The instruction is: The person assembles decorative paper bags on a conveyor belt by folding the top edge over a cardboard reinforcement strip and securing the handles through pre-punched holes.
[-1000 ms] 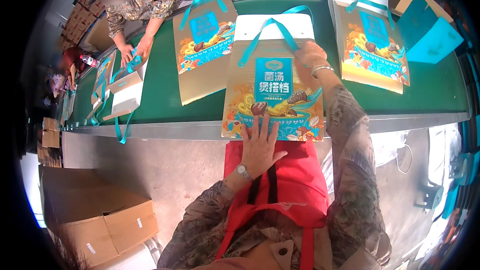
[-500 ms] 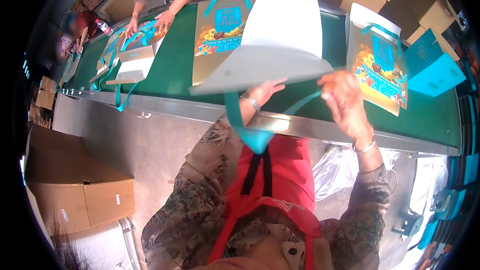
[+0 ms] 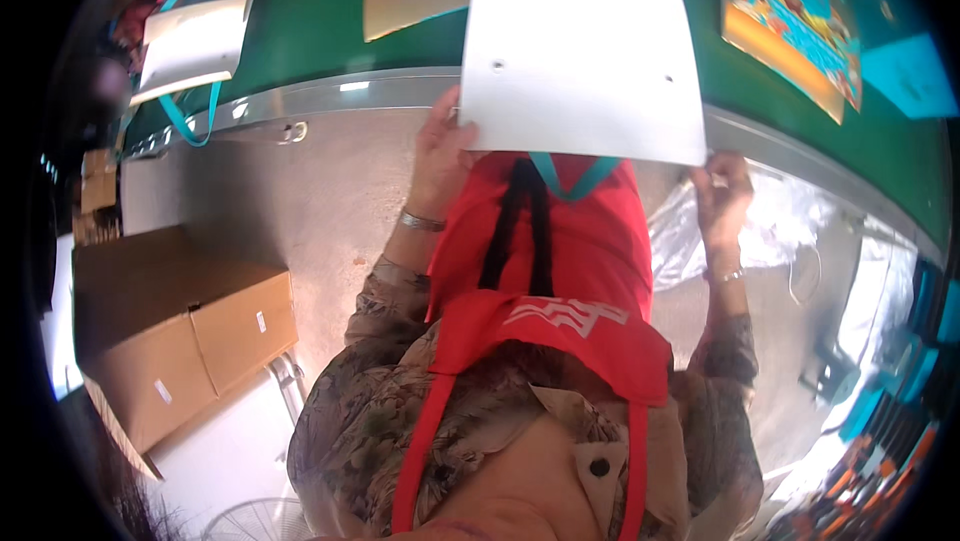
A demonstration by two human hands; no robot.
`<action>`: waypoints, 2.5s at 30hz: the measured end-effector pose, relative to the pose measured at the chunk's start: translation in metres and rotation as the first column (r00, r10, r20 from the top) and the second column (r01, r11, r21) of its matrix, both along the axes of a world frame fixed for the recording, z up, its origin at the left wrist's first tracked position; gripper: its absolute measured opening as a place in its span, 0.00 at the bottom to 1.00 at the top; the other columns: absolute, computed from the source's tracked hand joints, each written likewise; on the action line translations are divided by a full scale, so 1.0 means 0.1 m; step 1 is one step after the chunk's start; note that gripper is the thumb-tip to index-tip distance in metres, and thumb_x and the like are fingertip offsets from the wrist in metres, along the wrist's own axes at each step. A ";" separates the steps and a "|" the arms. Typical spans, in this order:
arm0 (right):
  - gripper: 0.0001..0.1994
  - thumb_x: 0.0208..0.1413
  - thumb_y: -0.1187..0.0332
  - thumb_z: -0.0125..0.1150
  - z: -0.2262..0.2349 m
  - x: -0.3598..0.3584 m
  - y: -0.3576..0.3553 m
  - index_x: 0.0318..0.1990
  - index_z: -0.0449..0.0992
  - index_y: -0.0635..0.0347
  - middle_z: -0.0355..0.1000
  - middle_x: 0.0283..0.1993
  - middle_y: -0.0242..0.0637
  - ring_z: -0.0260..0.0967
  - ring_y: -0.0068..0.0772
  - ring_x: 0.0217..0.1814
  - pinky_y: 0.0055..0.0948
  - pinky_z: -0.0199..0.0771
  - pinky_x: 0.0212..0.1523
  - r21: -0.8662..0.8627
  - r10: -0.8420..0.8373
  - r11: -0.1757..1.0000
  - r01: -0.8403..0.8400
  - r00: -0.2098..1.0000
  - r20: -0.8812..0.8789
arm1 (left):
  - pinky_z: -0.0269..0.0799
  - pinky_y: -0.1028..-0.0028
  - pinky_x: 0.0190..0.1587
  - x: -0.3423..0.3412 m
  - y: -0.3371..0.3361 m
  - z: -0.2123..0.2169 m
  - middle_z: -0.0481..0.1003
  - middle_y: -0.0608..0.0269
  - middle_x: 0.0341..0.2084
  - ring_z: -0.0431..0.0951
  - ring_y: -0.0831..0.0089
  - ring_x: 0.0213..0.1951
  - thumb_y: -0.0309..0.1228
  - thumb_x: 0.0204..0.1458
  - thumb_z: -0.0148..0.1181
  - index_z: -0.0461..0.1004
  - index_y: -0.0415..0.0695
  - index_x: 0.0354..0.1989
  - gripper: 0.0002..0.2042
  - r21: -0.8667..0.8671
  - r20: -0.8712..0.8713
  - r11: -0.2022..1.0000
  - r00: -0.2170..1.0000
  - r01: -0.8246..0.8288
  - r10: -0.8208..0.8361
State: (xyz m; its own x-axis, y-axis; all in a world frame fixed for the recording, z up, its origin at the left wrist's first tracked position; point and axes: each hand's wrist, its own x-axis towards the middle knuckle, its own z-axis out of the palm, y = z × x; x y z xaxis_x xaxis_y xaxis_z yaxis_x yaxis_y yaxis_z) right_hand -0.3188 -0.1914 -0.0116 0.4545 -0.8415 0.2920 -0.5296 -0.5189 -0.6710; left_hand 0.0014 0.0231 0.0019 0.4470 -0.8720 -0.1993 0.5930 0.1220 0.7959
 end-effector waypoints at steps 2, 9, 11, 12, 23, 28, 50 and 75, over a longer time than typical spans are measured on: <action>0.16 0.51 0.73 0.73 0.02 0.06 -0.01 0.47 0.77 0.60 0.75 0.48 0.40 0.72 0.43 0.48 0.38 0.73 0.48 0.013 -0.102 0.995 0.101 0.981 0.167 | 0.77 0.63 0.61 -0.05 0.03 -0.05 0.63 0.50 0.67 0.70 0.60 0.65 0.21 0.60 0.60 0.61 0.36 0.70 0.29 -0.119 0.411 0.974 0.883 -0.195 0.227; 0.19 0.46 0.71 0.73 0.26 0.50 0.06 0.49 0.80 0.51 0.73 0.52 0.31 0.71 0.40 0.54 0.41 0.68 0.55 -0.620 0.233 0.667 -0.413 0.906 -0.353 | 0.78 0.66 0.54 0.03 0.07 0.00 0.74 0.54 0.58 0.77 0.59 0.57 0.21 0.52 0.70 0.75 0.45 0.59 0.24 -0.076 0.891 0.996 0.444 -0.048 0.089; 0.12 0.51 0.72 0.68 0.31 0.64 0.06 0.45 0.81 0.54 0.74 0.47 0.33 0.72 0.40 0.51 0.41 0.69 0.53 -0.503 0.342 0.666 -0.551 0.824 -0.451 | 0.79 0.66 0.51 0.03 -0.02 -0.01 0.77 0.54 0.52 0.79 0.58 0.53 0.21 0.51 0.70 0.76 0.45 0.57 0.22 -0.080 0.898 0.992 0.425 -0.095 0.113; 0.12 0.51 0.72 0.68 0.32 0.69 0.07 0.45 0.81 0.54 0.74 0.47 0.33 0.72 0.40 0.51 0.41 0.69 0.53 -0.533 0.339 0.663 -0.526 0.845 -0.413 | 0.79 0.67 0.49 0.04 -0.06 -0.03 0.80 0.54 0.47 0.81 0.58 0.49 0.22 0.51 0.70 0.77 0.45 0.55 0.21 -0.086 0.906 0.988 0.404 -0.127 0.130; 0.06 0.56 0.69 0.67 0.33 0.80 -0.09 0.40 0.80 0.56 0.74 0.41 0.34 0.73 0.42 0.45 0.39 0.74 0.46 -0.265 0.445 0.801 -0.536 0.831 -0.335 | 0.80 0.78 0.36 0.08 -0.16 -0.38 0.82 0.64 0.34 0.81 0.79 0.33 0.20 0.53 0.70 0.82 0.40 0.45 0.11 0.042 0.685 0.993 0.727 -0.108 0.050; 0.08 0.54 0.69 0.67 0.34 0.80 -0.15 0.42 0.81 0.53 0.73 0.40 0.33 0.73 0.39 0.44 0.36 0.76 0.46 -0.277 0.472 0.789 -0.548 0.830 -0.298 | 0.78 0.79 0.35 0.22 -0.12 -0.35 0.82 0.65 0.31 0.80 0.80 0.31 0.20 0.54 0.70 0.83 0.41 0.47 0.12 0.072 0.722 0.995 0.691 -0.065 -0.008; 0.13 0.52 0.64 0.75 0.50 1.01 -0.41 0.40 0.80 0.58 0.80 0.38 0.38 0.79 0.36 0.41 0.36 0.77 0.46 0.254 0.390 0.915 -0.314 0.849 -0.357 | 0.70 0.81 0.23 0.13 -0.24 -0.11 0.79 0.64 0.19 0.75 0.81 0.18 0.31 0.56 0.73 0.76 0.36 0.27 0.13 0.339 0.685 0.867 0.727 -0.367 0.040; 0.54 0.46 0.28 0.57 0.00 0.75 -0.02 0.77 0.53 0.46 0.45 0.82 0.27 0.37 0.32 0.85 0.50 0.34 0.83 -0.194 0.263 0.872 -0.450 0.765 -0.588 | 0.75 0.64 0.34 -0.01 -0.37 -0.01 0.80 0.64 0.27 0.80 0.65 0.29 0.36 0.48 0.74 0.77 0.38 0.38 0.16 0.340 0.907 0.634 0.065 -0.694 -0.415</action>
State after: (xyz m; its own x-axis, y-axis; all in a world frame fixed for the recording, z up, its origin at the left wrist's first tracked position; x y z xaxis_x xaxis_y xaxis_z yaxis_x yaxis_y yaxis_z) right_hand -0.2439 -0.1933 -0.0116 0.8607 -0.4936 0.1251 -0.4816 -0.8689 -0.1145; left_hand -0.0001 -0.0136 0.0006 0.7773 -0.6088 0.1586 -0.6168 -0.6879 0.3826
